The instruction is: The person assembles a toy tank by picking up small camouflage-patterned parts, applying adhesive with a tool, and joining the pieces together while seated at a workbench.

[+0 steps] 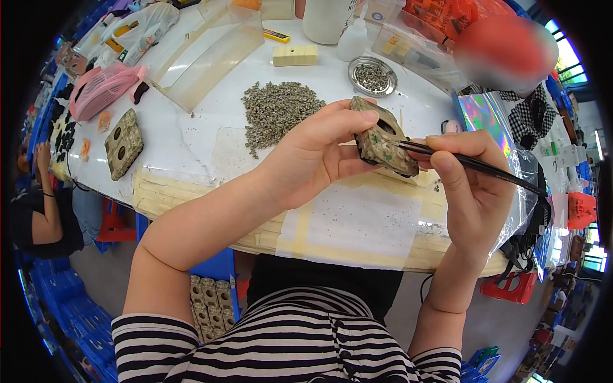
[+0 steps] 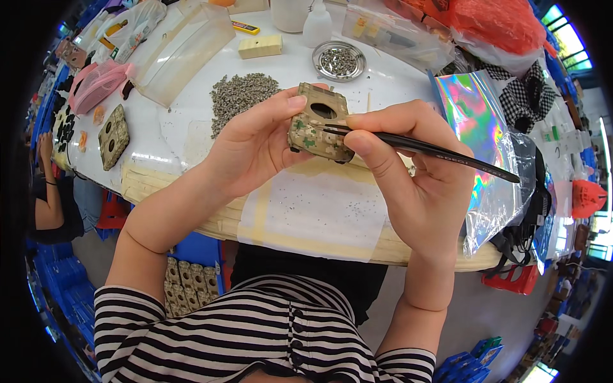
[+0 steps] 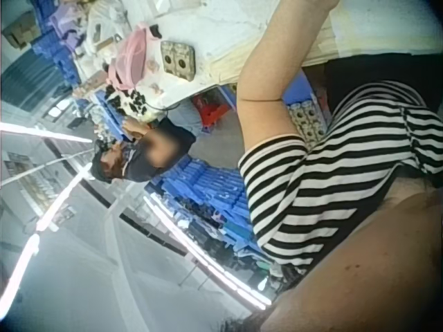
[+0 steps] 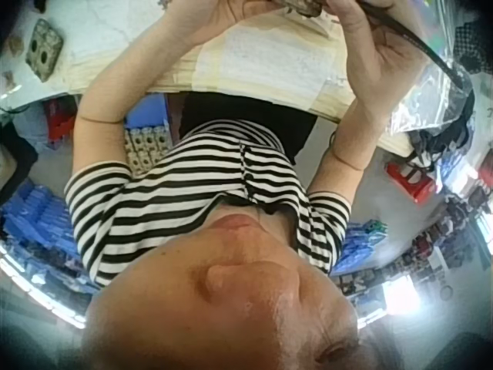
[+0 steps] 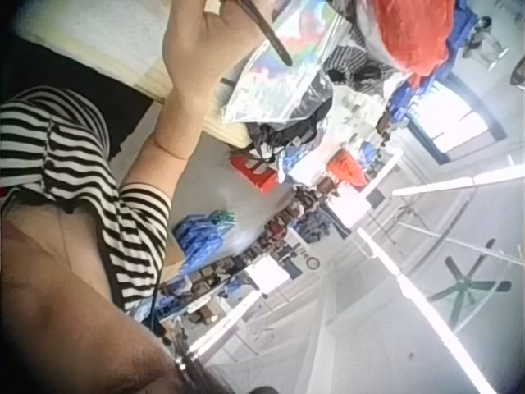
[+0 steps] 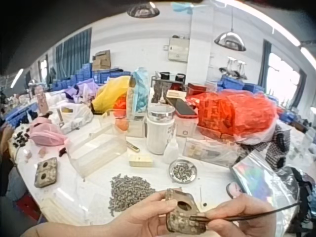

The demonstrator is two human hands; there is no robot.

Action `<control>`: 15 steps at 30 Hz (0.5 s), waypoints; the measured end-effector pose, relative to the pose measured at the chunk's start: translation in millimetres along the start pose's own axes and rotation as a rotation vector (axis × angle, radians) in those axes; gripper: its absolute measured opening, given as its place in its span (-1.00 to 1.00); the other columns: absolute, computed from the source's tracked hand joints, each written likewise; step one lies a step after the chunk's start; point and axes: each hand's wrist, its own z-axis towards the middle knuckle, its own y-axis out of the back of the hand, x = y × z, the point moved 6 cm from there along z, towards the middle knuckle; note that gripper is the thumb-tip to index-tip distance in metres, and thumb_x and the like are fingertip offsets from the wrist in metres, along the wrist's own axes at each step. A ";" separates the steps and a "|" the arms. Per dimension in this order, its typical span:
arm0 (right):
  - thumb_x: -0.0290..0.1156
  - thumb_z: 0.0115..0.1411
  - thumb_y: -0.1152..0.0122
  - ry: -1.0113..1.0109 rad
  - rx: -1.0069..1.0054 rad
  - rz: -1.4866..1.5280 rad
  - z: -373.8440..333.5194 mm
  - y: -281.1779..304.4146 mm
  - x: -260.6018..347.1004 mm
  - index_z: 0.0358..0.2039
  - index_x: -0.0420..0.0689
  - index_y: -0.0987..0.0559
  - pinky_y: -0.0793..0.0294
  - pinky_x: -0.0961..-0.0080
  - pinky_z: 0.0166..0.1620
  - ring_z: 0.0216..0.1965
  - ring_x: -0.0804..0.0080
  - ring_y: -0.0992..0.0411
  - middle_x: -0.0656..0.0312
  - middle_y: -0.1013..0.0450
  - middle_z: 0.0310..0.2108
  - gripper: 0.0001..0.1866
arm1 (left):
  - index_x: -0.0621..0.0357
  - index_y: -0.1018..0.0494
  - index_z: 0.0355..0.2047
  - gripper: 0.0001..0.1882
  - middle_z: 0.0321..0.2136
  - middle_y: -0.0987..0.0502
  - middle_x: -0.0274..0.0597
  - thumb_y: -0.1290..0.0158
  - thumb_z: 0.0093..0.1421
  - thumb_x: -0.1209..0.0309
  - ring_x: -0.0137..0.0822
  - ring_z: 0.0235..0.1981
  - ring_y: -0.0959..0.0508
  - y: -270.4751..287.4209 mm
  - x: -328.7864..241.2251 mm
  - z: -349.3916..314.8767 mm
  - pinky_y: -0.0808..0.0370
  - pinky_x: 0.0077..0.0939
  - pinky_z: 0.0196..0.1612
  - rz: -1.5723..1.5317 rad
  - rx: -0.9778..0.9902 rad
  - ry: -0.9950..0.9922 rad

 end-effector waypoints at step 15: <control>-0.58 0.07 -0.23 -0.015 0.002 0.023 0.4 -0.7 -2.2 -0.38 -0.30 -0.54 -0.37 0.72 -0.31 -0.41 0.62 -0.40 0.27 -0.45 -0.45 -0.90 | 0.13 -0.25 0.03 -0.63 -0.10 -0.45 -0.30 0.14 0.25 0.27 -0.49 -0.11 -0.49 -0.7 -1.0 -0.4 -0.48 -0.54 -0.09 0.004 0.011 -0.014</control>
